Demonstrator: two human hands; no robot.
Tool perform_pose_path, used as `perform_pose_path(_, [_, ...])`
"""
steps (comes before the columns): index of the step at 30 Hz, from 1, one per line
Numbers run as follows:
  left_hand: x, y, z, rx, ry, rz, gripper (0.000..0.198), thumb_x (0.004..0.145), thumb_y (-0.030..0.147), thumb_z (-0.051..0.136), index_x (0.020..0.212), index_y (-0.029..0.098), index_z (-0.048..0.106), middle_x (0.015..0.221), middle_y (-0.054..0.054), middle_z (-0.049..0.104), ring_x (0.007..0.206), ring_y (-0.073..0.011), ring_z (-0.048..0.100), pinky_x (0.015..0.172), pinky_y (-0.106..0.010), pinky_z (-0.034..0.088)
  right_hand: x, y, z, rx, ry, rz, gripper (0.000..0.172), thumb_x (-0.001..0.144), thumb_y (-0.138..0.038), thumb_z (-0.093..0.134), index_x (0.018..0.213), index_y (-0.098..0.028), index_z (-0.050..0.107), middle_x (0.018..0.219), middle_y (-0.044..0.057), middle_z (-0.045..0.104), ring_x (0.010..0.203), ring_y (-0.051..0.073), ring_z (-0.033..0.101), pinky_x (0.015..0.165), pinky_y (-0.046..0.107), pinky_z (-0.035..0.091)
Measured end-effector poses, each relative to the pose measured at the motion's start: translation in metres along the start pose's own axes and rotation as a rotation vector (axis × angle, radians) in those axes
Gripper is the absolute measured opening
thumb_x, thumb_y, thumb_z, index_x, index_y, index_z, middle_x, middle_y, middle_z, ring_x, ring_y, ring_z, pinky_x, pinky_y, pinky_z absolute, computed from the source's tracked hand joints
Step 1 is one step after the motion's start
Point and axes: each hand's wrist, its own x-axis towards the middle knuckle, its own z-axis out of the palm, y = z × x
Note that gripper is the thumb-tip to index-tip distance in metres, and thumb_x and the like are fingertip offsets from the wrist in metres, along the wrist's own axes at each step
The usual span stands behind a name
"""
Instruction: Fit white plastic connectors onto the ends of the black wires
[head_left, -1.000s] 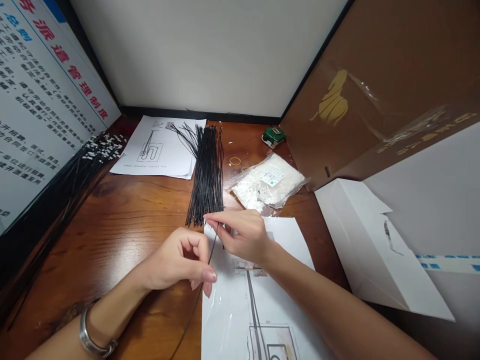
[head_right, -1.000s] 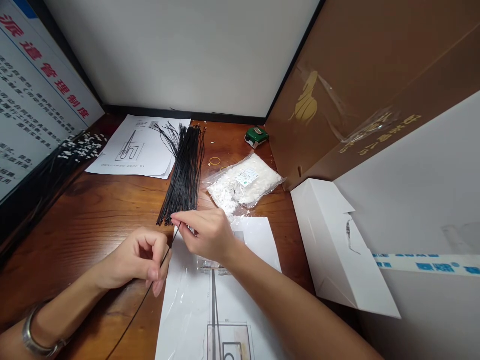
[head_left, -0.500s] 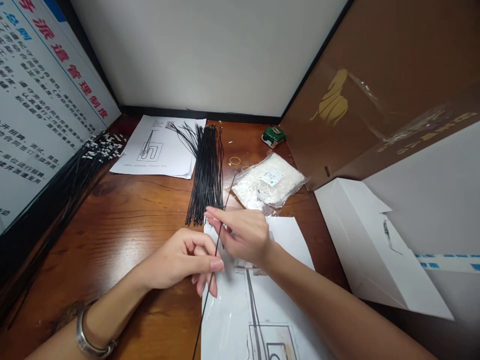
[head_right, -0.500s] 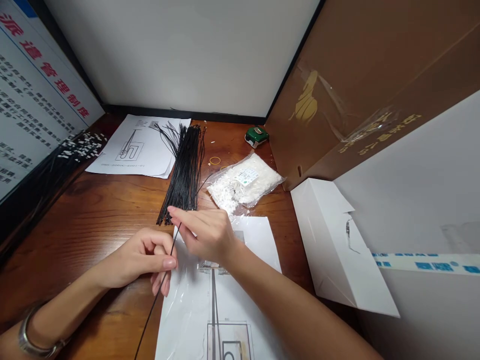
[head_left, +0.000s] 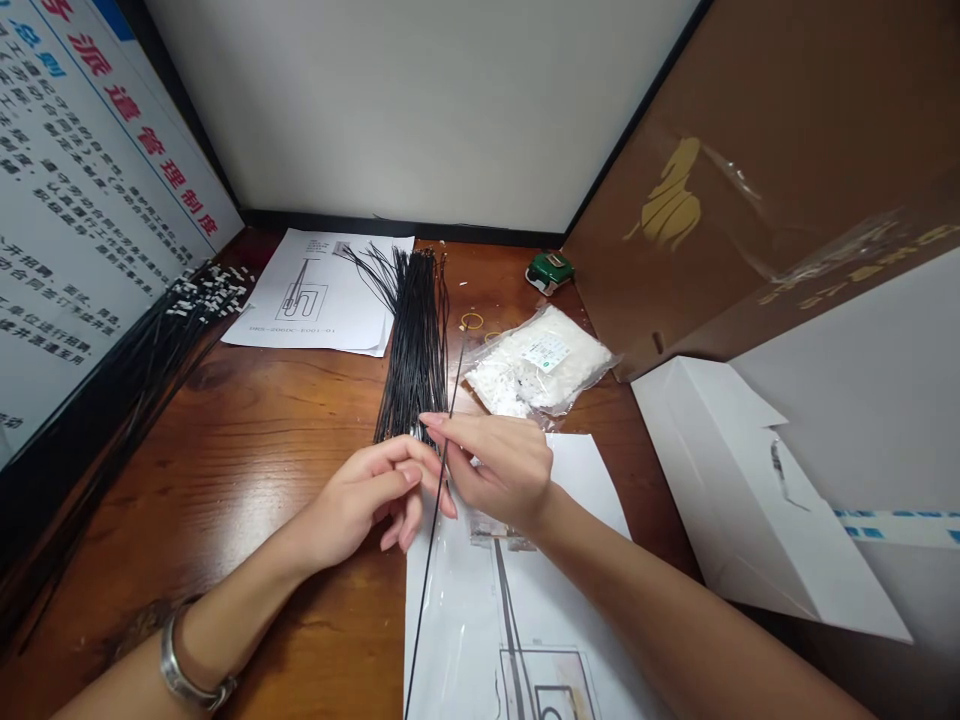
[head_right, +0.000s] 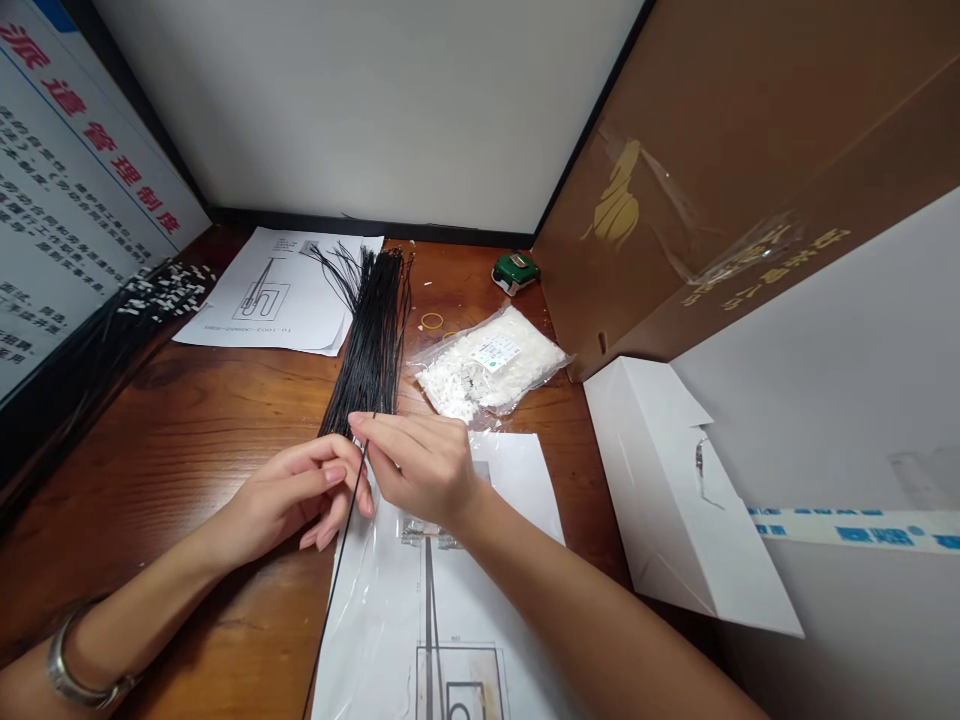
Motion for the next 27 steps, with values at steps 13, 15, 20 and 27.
perform_pose_path(13, [-0.0066, 0.0080, 0.0019, 0.242, -0.100, -0.110, 0.031, 0.084, 0.043, 0.062, 0.069, 0.016, 0.054, 0.038, 0.004, 0.050, 0.035, -0.0073, 0.041, 0.039, -0.019, 0.026, 0.0000, 0.0041, -0.0008, -0.087, 0.076, 0.228, 0.030, 0.079, -0.006, 0.067, 0.101, -0.025, 0.069, 0.076, -0.003, 0.077, 0.041, 0.007, 0.058, 0.043, 0.020, 0.051])
perform_pose_path(15, [-0.0054, 0.0070, 0.0019, 0.238, -0.084, -0.091, 0.032, 0.085, 0.044, 0.060, 0.072, 0.016, 0.056, 0.045, 0.001, 0.057, 0.036, -0.0071, 0.042, 0.039, -0.019, 0.027, -0.0007, 0.0052, -0.0011, -0.086, 0.055, 0.182, 0.034, 0.079, -0.004, 0.065, 0.105, -0.026, 0.069, 0.076, -0.003, 0.077, 0.047, 0.009, 0.063, 0.046, 0.020, 0.053])
perform_pose_path(20, [-0.0015, 0.0044, 0.0038, 0.219, 0.025, -0.045, 0.031, 0.087, 0.043, 0.058, 0.072, 0.016, 0.055, 0.060, -0.003, 0.067, 0.040, -0.0064, 0.043, 0.040, -0.019, 0.030, -0.0006, 0.0003, 0.0001, -0.029, -0.028, 0.051, 0.041, 0.080, -0.002, 0.061, 0.114, -0.025, 0.064, 0.075, -0.003, 0.076, 0.050, 0.009, 0.065, 0.049, 0.020, 0.054])
perform_pose_path(27, [-0.0009, 0.0037, 0.0050, 0.233, 0.043, -0.025, 0.029, 0.086, 0.042, 0.059, 0.074, 0.016, 0.055, 0.060, -0.002, 0.065, 0.042, -0.0067, 0.043, 0.040, -0.019, 0.030, 0.0005, 0.0027, -0.0011, -0.058, 0.010, 0.072, 0.038, 0.077, 0.001, 0.062, 0.106, -0.024, 0.064, 0.076, -0.003, 0.076, 0.047, 0.009, 0.061, 0.047, 0.020, 0.053])
